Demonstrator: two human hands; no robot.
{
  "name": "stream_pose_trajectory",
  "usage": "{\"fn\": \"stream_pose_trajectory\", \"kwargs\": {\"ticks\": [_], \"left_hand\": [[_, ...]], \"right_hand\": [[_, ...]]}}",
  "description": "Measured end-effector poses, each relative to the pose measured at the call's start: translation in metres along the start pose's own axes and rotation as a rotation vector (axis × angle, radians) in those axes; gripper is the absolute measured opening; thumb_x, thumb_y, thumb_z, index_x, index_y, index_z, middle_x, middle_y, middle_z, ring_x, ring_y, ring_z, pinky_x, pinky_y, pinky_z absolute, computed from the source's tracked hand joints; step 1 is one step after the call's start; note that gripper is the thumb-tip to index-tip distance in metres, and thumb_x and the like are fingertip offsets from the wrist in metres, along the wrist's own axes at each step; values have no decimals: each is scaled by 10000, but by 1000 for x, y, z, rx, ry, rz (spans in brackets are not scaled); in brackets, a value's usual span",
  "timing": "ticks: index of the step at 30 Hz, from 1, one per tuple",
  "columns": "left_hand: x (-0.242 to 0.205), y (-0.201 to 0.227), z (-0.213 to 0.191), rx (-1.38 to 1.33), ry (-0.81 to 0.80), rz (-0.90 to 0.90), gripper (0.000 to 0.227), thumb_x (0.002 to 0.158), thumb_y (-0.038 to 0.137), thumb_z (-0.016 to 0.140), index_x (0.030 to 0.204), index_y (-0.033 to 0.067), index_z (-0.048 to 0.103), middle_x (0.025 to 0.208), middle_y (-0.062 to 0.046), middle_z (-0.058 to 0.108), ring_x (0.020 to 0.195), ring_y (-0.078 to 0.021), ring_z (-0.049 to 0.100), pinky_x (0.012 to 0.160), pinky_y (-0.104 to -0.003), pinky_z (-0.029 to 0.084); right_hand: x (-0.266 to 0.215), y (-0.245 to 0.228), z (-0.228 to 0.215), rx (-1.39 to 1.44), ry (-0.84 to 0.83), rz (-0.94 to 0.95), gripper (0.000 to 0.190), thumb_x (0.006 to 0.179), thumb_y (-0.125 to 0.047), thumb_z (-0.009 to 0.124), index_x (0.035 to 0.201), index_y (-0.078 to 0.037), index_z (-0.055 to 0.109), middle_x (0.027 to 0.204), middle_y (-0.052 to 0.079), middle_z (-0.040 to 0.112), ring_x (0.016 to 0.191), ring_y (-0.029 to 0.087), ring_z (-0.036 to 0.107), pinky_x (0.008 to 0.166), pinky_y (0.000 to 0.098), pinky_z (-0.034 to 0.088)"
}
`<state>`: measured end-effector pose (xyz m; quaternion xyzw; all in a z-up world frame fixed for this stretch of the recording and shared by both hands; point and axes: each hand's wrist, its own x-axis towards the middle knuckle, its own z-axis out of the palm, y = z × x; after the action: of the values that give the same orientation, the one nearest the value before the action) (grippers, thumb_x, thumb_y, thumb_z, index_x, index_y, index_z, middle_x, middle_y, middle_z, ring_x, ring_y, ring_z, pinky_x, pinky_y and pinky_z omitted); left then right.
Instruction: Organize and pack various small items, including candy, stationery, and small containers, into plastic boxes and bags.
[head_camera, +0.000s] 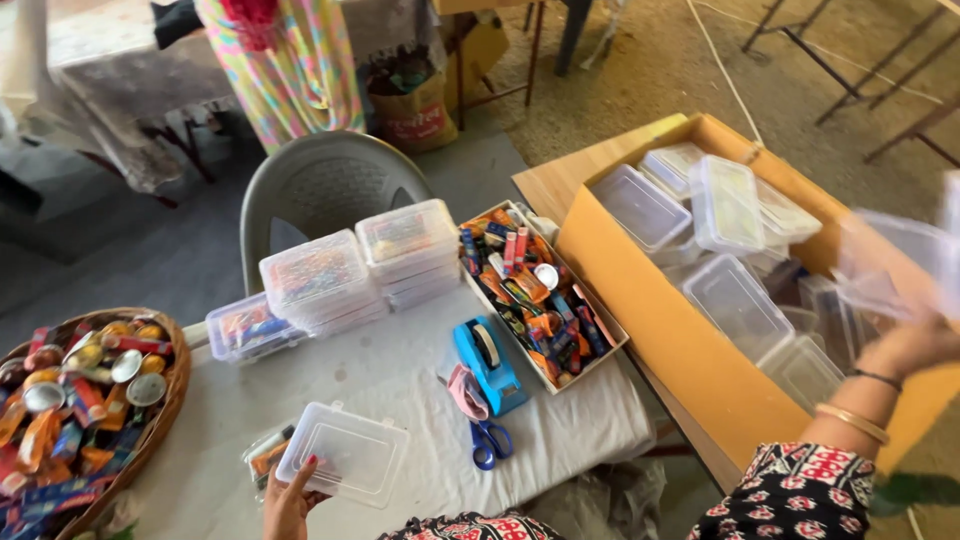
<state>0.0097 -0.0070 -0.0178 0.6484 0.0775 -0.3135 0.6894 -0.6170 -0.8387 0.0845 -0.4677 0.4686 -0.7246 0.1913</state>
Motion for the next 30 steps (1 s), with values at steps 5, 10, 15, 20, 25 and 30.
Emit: {"fn": "stream_pose_trajectory", "kwargs": {"ticks": [5,10,15,20,25,30], "left_hand": [[16,-14,-4,-9,-6,9,641,853,241,725,1390,24,452,1091,-202,697,862,-335,737,691,-476,608],[13,-9,-6,9,-11,-11,675,846,219,702,1450,54,449,1126,-198,704,871,-346,741,673,-505,630],[14,-17,-32,-27,-114,-38,654,855,203,685,1455,53,476,1162,-220,715,857,-356,756,648,-511,649],[-5,-6,-42,-31,-167,-69,653,852,211,659,1469,117,468,1213,-164,728,828,-320,756,637,-478,647],[-4,-17,-43,-50,-58,-60,647,859,222,674,1463,101,477,1169,-196,717,825,-329,757,643,-471,633],[-20,-18,-32,-93,45,8,634,864,228,703,1432,93,456,1125,-172,699,842,-322,741,659,-443,601]], "right_hand": [[-86,-125,83,496,-400,186,627,948,183,605,1468,-115,416,1348,121,486,1193,254,587,868,387,626],[-147,-158,153,519,-796,225,672,1047,164,604,1584,-191,408,1573,86,465,1457,213,541,1173,384,508],[-179,-174,163,-379,-831,-217,687,963,111,718,1527,-231,528,1311,142,490,1114,239,582,933,337,543],[-185,-193,151,-391,-839,-134,1014,756,21,793,1641,-224,362,1251,151,386,1014,255,471,845,312,519],[-189,-225,140,-355,-762,-311,894,859,-244,889,1612,-197,410,1465,178,401,1308,328,424,1044,436,422],[-208,-239,139,-435,-722,-639,540,994,-305,851,1439,-180,573,1469,126,467,1384,355,407,1211,499,348]]}}
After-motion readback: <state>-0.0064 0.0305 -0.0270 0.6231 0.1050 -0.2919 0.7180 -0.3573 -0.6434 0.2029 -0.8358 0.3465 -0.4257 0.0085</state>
